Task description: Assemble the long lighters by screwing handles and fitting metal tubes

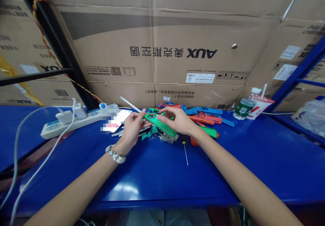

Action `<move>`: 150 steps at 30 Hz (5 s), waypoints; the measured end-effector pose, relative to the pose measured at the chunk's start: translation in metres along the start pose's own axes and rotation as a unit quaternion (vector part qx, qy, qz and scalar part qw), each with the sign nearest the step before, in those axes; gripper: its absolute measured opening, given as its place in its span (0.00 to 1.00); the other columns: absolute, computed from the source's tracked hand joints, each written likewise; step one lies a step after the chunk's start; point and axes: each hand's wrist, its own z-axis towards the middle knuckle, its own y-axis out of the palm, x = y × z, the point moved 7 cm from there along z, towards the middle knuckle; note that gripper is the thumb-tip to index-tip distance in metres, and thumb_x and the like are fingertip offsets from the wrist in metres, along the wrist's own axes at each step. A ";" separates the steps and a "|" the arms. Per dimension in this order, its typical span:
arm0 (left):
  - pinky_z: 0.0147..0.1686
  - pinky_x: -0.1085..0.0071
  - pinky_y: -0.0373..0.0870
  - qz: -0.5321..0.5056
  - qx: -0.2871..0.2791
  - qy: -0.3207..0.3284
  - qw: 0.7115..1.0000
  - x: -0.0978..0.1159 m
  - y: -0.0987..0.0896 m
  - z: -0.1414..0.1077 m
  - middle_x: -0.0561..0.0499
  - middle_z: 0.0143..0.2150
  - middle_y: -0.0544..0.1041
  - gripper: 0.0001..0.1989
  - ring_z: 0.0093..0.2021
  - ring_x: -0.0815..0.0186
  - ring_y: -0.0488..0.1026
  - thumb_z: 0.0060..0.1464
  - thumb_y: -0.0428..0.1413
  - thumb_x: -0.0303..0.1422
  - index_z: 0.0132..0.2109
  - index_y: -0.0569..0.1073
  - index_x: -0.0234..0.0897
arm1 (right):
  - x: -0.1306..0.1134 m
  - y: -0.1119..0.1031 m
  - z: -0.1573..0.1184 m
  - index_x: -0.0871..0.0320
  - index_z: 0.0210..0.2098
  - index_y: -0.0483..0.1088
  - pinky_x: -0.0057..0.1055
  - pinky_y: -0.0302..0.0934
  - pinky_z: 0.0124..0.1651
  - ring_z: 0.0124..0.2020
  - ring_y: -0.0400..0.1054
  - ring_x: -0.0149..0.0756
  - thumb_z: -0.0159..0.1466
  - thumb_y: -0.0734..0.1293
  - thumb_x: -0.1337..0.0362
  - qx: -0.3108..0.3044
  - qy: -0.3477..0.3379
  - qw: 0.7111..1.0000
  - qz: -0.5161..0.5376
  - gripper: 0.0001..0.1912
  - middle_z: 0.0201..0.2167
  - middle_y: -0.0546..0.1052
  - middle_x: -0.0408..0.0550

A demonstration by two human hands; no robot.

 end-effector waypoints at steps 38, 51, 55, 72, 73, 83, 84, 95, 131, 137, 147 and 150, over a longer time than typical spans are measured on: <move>0.47 0.64 0.72 0.488 -0.260 0.337 0.762 0.022 0.016 0.007 0.48 0.42 0.81 0.06 0.44 0.61 0.78 0.62 0.56 0.30 0.45 0.75 0.37 | 0.041 -0.009 0.004 0.56 0.45 0.77 0.39 0.63 0.51 0.44 0.73 0.42 0.70 0.61 0.48 0.130 -0.031 0.991 -0.009 0.21 0.40 0.80 0.49; 0.49 0.58 0.71 0.539 -0.284 0.397 0.686 0.022 0.016 0.001 0.44 0.46 0.78 0.10 0.47 0.57 0.74 0.65 0.53 0.29 0.46 0.78 0.38 | 0.054 -0.021 0.016 0.58 0.42 0.75 0.37 0.66 0.44 0.35 0.73 0.40 0.66 0.62 0.44 0.191 -0.024 0.981 0.030 0.24 0.32 0.79 0.49; 0.51 0.56 0.71 0.547 -0.255 0.417 0.679 0.031 0.018 -0.004 0.43 0.49 0.76 0.16 0.49 0.57 0.72 0.64 0.47 0.24 0.52 0.75 0.38 | 0.051 -0.018 0.009 0.56 0.50 0.74 0.39 0.66 0.48 0.43 0.75 0.42 0.68 0.64 0.52 0.141 -0.023 0.989 -0.035 0.18 0.42 0.81 0.51; 0.50 0.55 0.69 0.673 -0.292 0.358 0.577 0.014 0.060 0.066 0.41 0.50 0.75 0.14 0.50 0.52 0.71 0.63 0.51 0.32 0.51 0.77 0.39 | 0.074 -0.019 0.041 0.50 0.58 0.72 0.50 0.57 0.56 0.58 0.62 0.55 0.64 0.70 0.54 0.027 -0.040 0.955 -0.294 0.24 0.55 0.74 0.54; 0.50 0.56 0.69 0.666 -0.302 0.359 0.580 0.015 0.060 0.069 0.42 0.49 0.75 0.12 0.50 0.52 0.71 0.62 0.53 0.34 0.50 0.77 0.40 | 0.075 -0.019 0.038 0.50 0.57 0.73 0.49 0.58 0.55 0.57 0.62 0.55 0.62 0.71 0.53 0.022 -0.043 0.952 -0.303 0.24 0.54 0.74 0.54; 0.43 0.63 0.69 0.691 -0.261 0.336 0.584 0.016 0.066 0.088 0.44 0.43 0.75 0.07 0.47 0.54 0.73 0.60 0.57 0.34 0.44 0.78 0.40 | 0.079 -0.020 0.050 0.47 0.64 0.68 0.51 0.56 0.56 0.56 0.61 0.56 0.67 0.68 0.55 0.006 -0.061 0.933 -0.355 0.26 0.54 0.72 0.55; 0.43 0.63 0.69 0.685 -0.261 0.339 0.589 0.016 0.066 0.085 0.44 0.44 0.75 0.08 0.47 0.54 0.73 0.61 0.56 0.34 0.44 0.78 0.39 | 0.079 -0.020 0.049 0.47 0.64 0.68 0.51 0.57 0.56 0.57 0.61 0.56 0.67 0.68 0.55 0.008 -0.058 0.936 -0.348 0.27 0.55 0.71 0.55; 0.49 0.60 0.69 0.545 -0.348 0.437 0.626 0.030 0.106 0.005 0.45 0.46 0.76 0.10 0.49 0.57 0.72 0.66 0.52 0.37 0.45 0.76 0.39 | 0.075 -0.054 -0.037 0.52 0.53 0.74 0.49 0.59 0.57 0.54 0.66 0.49 0.68 0.63 0.60 0.075 0.002 0.966 -0.247 0.16 0.51 0.74 0.54; 0.50 0.56 0.63 0.705 -0.295 0.440 0.472 0.000 0.141 0.036 0.38 0.53 0.74 0.16 0.53 0.50 0.70 0.67 0.46 0.31 0.57 0.72 0.37 | 0.077 -0.060 -0.001 0.55 0.53 0.73 0.47 0.60 0.53 0.51 0.69 0.50 0.64 0.65 0.67 0.117 0.036 0.953 -0.276 0.18 0.49 0.78 0.53; 0.52 0.54 0.65 0.714 -0.288 0.359 0.527 -0.003 0.115 0.061 0.38 0.58 0.73 0.18 0.56 0.48 0.70 0.65 0.50 0.31 0.59 0.71 0.36 | 0.085 -0.047 0.029 0.55 0.51 0.74 0.50 0.56 0.54 0.54 0.64 0.52 0.64 0.65 0.66 0.118 0.044 0.951 -0.281 0.17 0.50 0.76 0.54; 0.57 0.49 0.64 0.666 -0.286 0.349 0.593 0.017 0.107 0.049 0.39 0.60 0.70 0.24 0.61 0.47 0.67 0.59 0.56 0.34 0.63 0.67 0.40 | 0.091 -0.044 0.004 0.51 0.57 0.71 0.50 0.55 0.56 0.58 0.61 0.55 0.58 0.70 0.63 0.158 0.045 0.952 -0.259 0.27 0.55 0.70 0.55; 0.56 0.49 0.65 0.649 -0.266 0.375 0.606 0.027 0.102 0.033 0.40 0.59 0.71 0.21 0.60 0.49 0.68 0.60 0.51 0.27 0.60 0.69 0.38 | 0.089 -0.042 -0.002 0.52 0.55 0.72 0.50 0.57 0.53 0.55 0.62 0.55 0.57 0.71 0.63 0.175 0.051 0.945 -0.272 0.25 0.52 0.70 0.56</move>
